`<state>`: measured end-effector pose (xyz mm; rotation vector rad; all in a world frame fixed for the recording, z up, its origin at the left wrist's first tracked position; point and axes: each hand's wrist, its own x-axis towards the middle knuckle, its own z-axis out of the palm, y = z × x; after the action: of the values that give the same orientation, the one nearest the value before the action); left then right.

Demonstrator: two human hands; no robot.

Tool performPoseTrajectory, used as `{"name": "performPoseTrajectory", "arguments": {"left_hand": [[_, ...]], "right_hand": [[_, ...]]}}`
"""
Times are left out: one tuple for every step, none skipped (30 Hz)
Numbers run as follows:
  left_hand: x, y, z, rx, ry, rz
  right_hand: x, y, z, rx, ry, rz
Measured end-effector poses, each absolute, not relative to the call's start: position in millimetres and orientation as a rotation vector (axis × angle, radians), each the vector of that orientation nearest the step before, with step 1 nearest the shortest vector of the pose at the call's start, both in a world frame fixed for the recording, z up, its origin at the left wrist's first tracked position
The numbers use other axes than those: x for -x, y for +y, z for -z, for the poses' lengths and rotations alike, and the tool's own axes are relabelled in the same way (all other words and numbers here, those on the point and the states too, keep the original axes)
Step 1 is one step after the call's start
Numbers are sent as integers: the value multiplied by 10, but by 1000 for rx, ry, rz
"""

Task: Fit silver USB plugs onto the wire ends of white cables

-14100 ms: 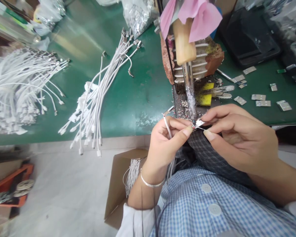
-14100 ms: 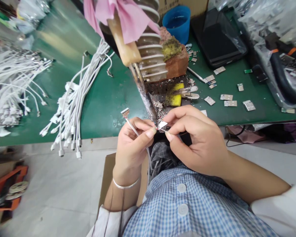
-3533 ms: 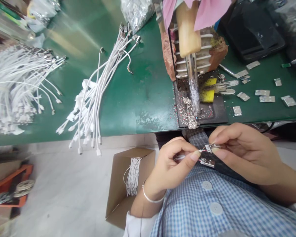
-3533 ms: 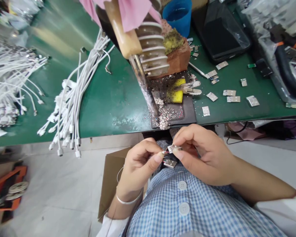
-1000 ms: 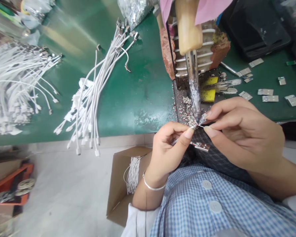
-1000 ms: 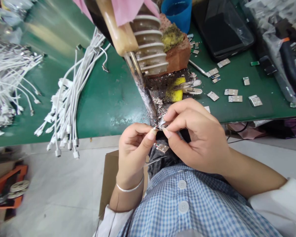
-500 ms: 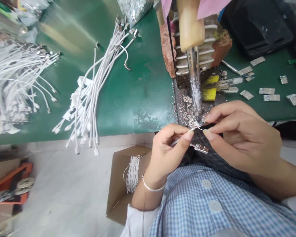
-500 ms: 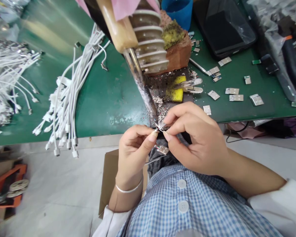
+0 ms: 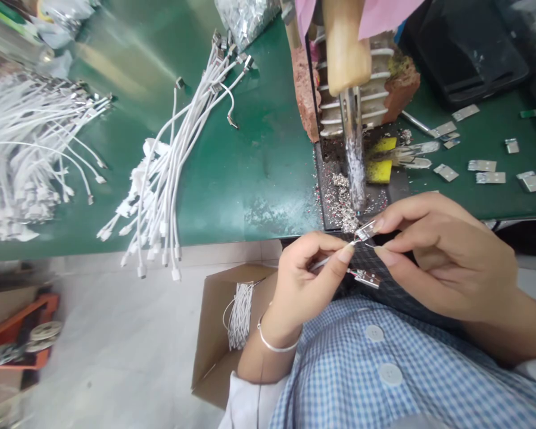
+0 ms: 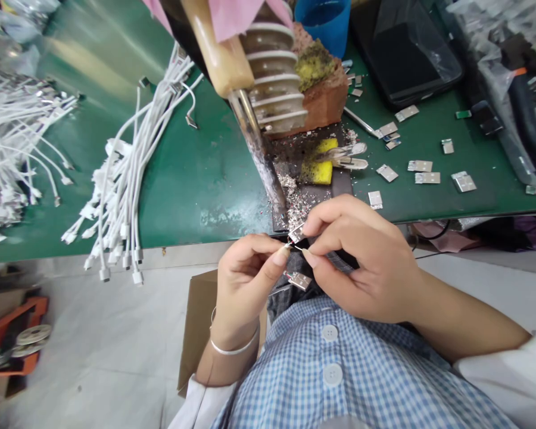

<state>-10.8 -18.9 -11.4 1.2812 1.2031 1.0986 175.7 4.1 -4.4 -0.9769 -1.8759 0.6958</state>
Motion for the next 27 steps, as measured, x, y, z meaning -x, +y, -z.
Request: {"name": "performPoseTrajectory", "arguments": {"left_hand": [[112, -196, 115, -1296, 1199, -1090], [116, -203, 116, -1314, 1198, -1080], [120, -210, 117, -1334, 1198, -1072], [122, -217, 117, -1353, 1197, -1064], [124, -224, 117, -1372, 1197, -1061], [125, -231, 116, -1391, 1196, -1059], [124, -238, 113, -1408, 1198, -1061], [121, -246, 109, -1425, 1200, -1063], [117, -253, 104, -1440, 1204, -1064], [112, -261, 96, -1450, 1211, -1064], [106, -270, 89, -1451, 1220, -1061], [101, -281, 81, -1442, 1230, -1056], [95, -293, 74, -1425, 1239, -1050], [92, -306, 69, -1404, 1243, -1045], [91, -319, 66, -1378, 1242, -1041], [93, -333, 65, -1351, 1241, -1040], [97, -347, 65, -1328, 1243, -1034], [104, -360, 67, -1307, 1250, -1027], [113, -371, 70, -1291, 1259, -1017], [122, -381, 73, -1276, 1272, -1007], [131, -388, 77, -1264, 1283, -996], [138, -392, 82, -1253, 1288, -986], [143, -394, 87, -1239, 1289, -980], [145, -392, 91, -1221, 1290, -980], [145, -389, 93, -1198, 1296, -980], [142, -384, 92, -1172, 1304, -979], [137, -380, 88, -1143, 1314, -977]], "right_hand": [[-1769, 35, 40, 976, -1883, -712], [-1780, 32, 38, 972, -1889, -734], [-1790, 30, 39, 969, -1890, -757], [-1799, 28, 41, 964, -1883, -775], [-1807, 25, 47, 956, -1869, -789], [-1816, 19, 55, 949, -1846, -802], [-1824, 10, 66, 951, -1818, -815], [-1833, -5, 80, 964, -1789, -832], [-1841, -23, 95, 987, -1765, -851], [-1849, -45, 110, 1013, -1753, -872], [-1857, -68, 126, 1040, -1748, -890], [-1864, -90, 140, 1059, -1748, -902], [-1870, -108, 151, 1068, -1750, -914], [-1877, -121, 158, 1069, -1747, -922], [-1885, -127, 160, 1069, -1741, -926], [-1896, -126, 157, 1061, -1732, -926], [-1912, -118, 149, 1041, -1726, -925], [-1933, -105, 138, 1008, -1711, -917], [-1962, -87, 125, 967, -1686, -901], [-1999, -67, 113, 935, -1643, -873], [-2046, -44, 103, 917, -1586, -831], [-2105, -17, 95, 926, -1523, -776], [-2178, 14, 89, 958, -1453, -699], [-2267, 53, 83, 1003, -1380, -595], [-2374, 101, 75, 1067, -1324, -499], [-2502, 159, 61, 1133, -1267, -383], [-2650, 226, 43, 1212, -1219, -264]]}}
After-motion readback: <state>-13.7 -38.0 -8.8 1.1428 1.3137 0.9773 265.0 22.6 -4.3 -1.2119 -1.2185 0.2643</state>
